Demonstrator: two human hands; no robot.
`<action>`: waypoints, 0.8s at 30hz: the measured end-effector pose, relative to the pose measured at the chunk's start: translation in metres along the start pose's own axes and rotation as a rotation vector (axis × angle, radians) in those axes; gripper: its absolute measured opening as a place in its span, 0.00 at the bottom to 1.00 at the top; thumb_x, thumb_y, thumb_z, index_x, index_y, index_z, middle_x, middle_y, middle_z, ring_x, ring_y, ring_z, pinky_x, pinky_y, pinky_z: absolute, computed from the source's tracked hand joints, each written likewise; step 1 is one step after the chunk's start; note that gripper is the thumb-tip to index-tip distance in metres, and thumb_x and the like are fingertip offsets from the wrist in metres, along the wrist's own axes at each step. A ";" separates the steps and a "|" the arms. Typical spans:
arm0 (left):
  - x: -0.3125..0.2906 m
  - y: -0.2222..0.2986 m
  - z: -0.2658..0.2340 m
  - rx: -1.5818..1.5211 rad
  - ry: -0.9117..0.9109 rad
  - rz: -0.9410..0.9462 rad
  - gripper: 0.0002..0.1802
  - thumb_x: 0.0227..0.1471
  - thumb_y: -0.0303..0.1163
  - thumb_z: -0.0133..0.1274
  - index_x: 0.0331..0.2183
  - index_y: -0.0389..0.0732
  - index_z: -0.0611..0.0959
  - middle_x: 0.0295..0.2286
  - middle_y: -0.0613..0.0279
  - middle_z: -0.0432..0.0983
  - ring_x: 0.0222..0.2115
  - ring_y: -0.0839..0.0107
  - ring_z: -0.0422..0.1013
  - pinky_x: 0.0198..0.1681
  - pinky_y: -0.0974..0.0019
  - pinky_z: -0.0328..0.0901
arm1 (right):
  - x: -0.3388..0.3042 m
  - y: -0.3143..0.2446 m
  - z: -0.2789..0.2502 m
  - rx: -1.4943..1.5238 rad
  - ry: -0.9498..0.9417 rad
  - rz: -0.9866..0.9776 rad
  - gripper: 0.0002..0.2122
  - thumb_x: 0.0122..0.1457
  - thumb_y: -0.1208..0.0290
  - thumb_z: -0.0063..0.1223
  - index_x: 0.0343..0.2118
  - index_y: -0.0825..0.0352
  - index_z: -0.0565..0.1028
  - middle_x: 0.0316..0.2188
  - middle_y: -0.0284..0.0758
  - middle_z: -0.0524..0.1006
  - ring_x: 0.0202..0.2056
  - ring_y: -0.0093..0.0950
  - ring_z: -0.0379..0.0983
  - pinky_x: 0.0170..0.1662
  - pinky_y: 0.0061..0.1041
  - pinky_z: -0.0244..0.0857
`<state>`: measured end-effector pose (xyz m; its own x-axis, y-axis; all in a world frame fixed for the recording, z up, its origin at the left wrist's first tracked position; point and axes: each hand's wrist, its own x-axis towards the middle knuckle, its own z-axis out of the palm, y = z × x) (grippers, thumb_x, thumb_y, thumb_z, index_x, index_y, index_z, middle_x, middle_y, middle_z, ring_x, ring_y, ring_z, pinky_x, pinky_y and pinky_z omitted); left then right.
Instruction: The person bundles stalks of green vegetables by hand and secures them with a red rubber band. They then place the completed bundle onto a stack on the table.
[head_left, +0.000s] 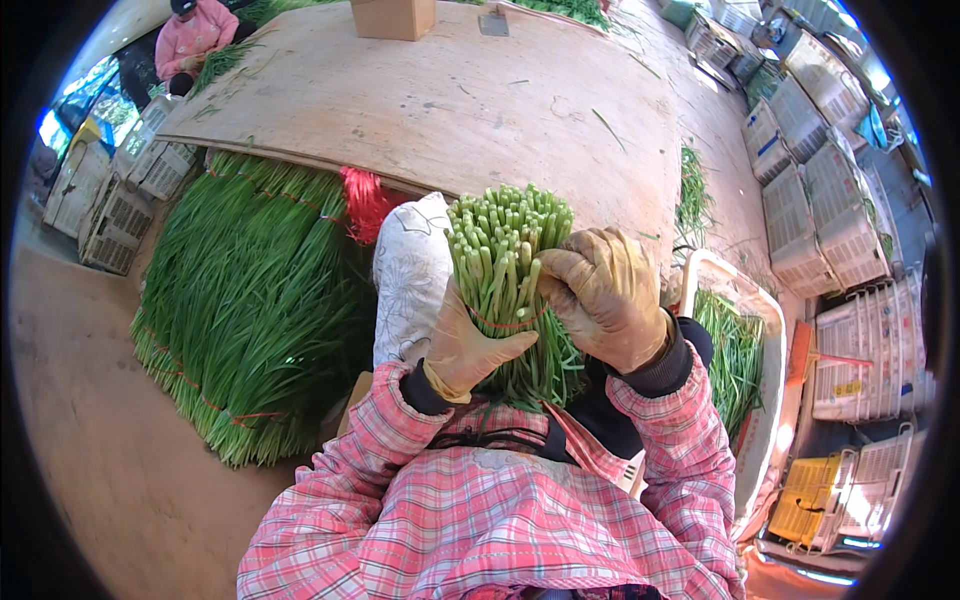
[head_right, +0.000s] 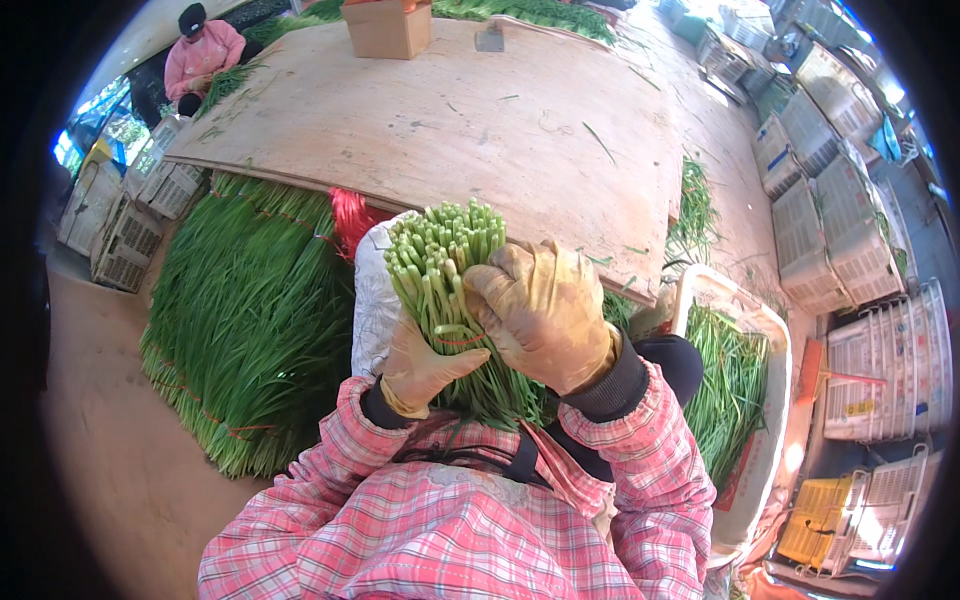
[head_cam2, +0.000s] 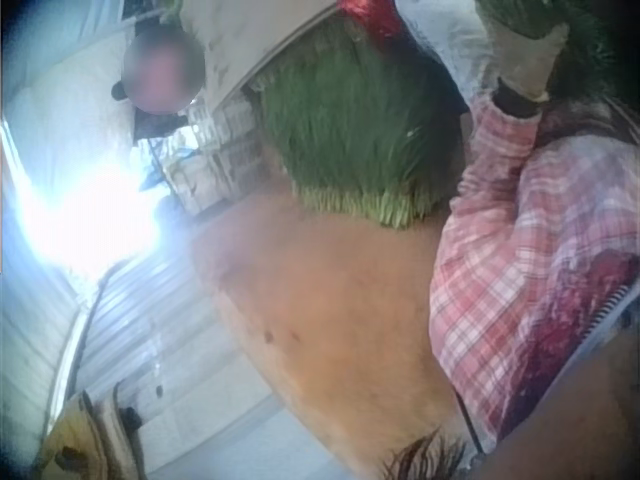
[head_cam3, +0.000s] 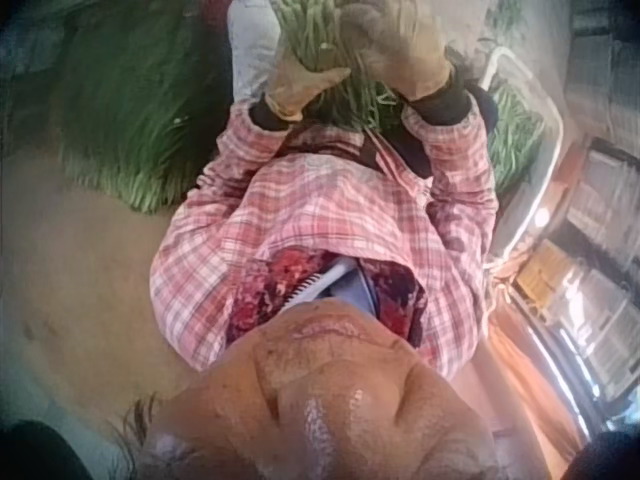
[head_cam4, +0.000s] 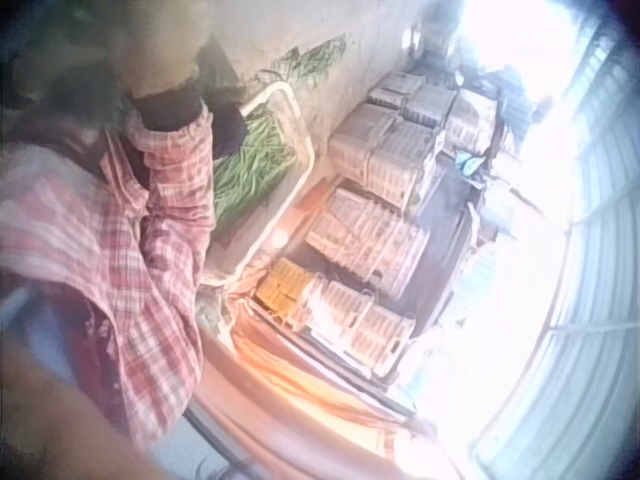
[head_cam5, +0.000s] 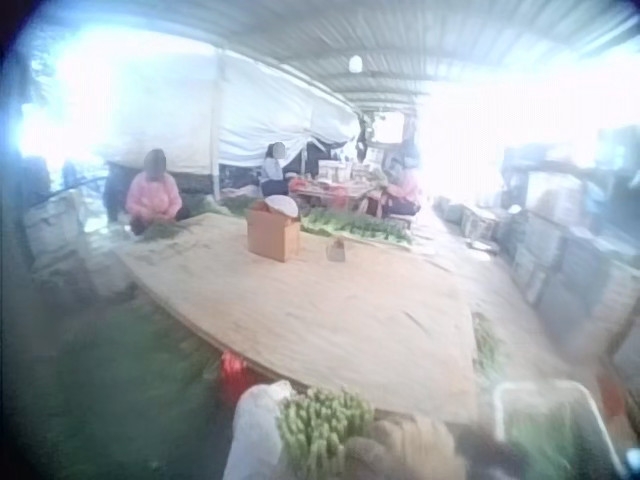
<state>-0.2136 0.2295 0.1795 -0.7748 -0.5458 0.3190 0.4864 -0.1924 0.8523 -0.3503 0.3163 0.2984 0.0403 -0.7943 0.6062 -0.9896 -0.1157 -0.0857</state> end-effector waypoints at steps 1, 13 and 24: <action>-0.001 -0.005 -0.001 -0.145 -0.006 -0.073 0.45 0.41 0.21 0.60 0.56 0.41 0.52 0.54 0.59 0.58 0.55 0.69 0.58 0.57 0.63 0.55 | -0.001 -0.001 -0.002 -0.057 0.003 -0.014 0.07 0.46 0.67 0.56 0.29 0.60 0.74 0.27 0.34 0.71 0.29 0.36 0.69 0.30 0.36 0.61; 0.008 0.008 0.008 0.232 0.063 -0.041 0.39 0.38 0.25 0.62 0.50 0.35 0.59 0.48 0.59 0.67 0.52 0.71 0.61 0.54 0.65 0.57 | -0.045 0.023 0.007 0.366 0.222 0.309 0.20 0.47 0.75 0.61 0.45 0.70 0.72 0.38 0.42 0.75 0.42 0.34 0.71 0.47 0.26 0.64; 0.005 -0.001 0.012 0.006 0.191 -0.032 0.40 0.36 0.17 0.63 0.50 0.37 0.59 0.47 0.58 0.65 0.48 0.69 0.65 0.51 0.64 0.63 | -0.017 -0.018 0.042 0.714 0.342 0.525 0.12 0.44 0.78 0.62 0.32 0.69 0.73 0.27 0.35 0.73 0.27 0.27 0.71 0.33 0.23 0.67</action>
<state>-0.2227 0.2370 0.1851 -0.6988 -0.6844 0.2080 0.4603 -0.2076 0.8632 -0.3277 0.3068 0.2568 -0.5407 -0.6436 0.5416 -0.5467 -0.2205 -0.8078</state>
